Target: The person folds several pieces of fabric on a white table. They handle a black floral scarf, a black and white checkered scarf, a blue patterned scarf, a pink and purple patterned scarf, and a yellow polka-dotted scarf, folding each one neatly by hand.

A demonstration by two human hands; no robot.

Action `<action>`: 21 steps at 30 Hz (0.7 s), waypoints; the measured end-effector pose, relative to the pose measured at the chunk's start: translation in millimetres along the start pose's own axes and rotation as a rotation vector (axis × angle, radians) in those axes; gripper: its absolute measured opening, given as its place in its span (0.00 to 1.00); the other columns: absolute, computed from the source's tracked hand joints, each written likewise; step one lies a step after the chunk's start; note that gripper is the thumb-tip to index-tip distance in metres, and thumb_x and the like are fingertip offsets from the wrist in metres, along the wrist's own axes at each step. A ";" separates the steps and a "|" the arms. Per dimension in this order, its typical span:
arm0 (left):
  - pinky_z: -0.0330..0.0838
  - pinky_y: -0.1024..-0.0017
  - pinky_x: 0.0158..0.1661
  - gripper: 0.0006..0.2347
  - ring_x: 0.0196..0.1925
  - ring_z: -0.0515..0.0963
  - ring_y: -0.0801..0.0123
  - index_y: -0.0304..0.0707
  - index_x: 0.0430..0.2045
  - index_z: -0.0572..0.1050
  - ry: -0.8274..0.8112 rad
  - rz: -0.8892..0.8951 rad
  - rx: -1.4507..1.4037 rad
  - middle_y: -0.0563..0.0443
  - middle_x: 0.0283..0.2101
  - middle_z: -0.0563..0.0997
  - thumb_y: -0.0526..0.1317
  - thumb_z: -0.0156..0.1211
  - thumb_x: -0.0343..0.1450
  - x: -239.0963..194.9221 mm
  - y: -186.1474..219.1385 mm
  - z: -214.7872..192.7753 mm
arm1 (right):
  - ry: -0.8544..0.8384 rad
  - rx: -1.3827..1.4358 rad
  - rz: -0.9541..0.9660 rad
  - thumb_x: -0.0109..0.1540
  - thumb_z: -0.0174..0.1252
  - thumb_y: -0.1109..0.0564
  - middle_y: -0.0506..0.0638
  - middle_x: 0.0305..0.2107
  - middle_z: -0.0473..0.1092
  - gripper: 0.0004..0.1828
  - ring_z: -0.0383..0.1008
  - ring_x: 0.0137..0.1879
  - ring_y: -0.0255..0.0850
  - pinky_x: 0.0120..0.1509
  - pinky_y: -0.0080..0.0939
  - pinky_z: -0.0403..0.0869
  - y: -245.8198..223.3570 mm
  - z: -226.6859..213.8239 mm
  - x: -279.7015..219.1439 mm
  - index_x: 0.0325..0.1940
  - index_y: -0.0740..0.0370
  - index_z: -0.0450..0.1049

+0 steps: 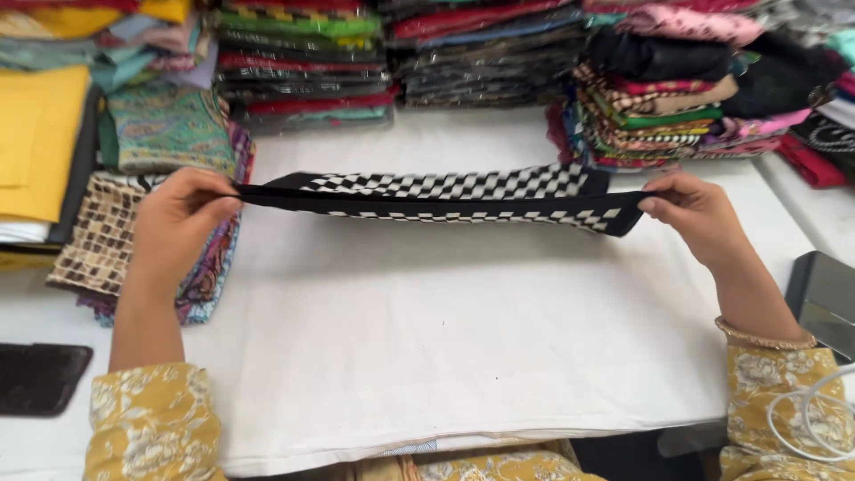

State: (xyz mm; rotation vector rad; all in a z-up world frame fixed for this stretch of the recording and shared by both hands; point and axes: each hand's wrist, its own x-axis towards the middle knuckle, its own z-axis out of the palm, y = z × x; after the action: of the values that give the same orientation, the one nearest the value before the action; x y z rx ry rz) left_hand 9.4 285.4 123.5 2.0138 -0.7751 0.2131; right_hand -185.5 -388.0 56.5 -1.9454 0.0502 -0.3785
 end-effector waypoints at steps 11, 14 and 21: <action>0.70 0.81 0.29 0.04 0.30 0.81 0.77 0.34 0.43 0.74 0.381 -0.087 -0.284 0.54 0.39 0.79 0.28 0.56 0.76 69.0 14.1 -29.0 | 0.051 0.439 0.024 0.70 0.48 0.63 0.54 0.45 0.73 0.06 0.81 0.51 0.48 0.55 0.50 0.80 -98.9 47.8 77.4 0.51 0.58 0.63; 0.79 0.76 0.34 0.04 0.33 0.85 0.72 0.35 0.39 0.72 0.381 -0.150 -0.567 0.53 0.38 0.78 0.28 0.53 0.75 107.1 -55.2 -3.3 | 0.042 0.456 0.055 0.69 0.49 0.63 0.51 0.45 0.72 0.07 0.79 0.52 0.47 0.57 0.50 0.80 -36.6 53.3 138.9 0.51 0.58 0.63; 0.75 0.75 0.50 0.03 0.46 0.78 0.76 0.32 0.42 0.72 0.458 0.025 -0.522 0.52 0.49 0.80 0.28 0.53 0.77 78.5 11.0 -6.5 | 0.164 0.379 -0.259 0.72 0.50 0.65 0.51 0.53 0.73 0.06 0.72 0.50 0.34 0.59 0.36 0.74 -72.1 40.7 131.4 0.52 0.60 0.63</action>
State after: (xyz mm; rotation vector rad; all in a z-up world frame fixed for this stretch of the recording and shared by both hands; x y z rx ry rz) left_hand 65.4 252.4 169.2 1.3903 -0.4959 0.4214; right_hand -59.4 -350.4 139.0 -1.5452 -0.1584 -0.6682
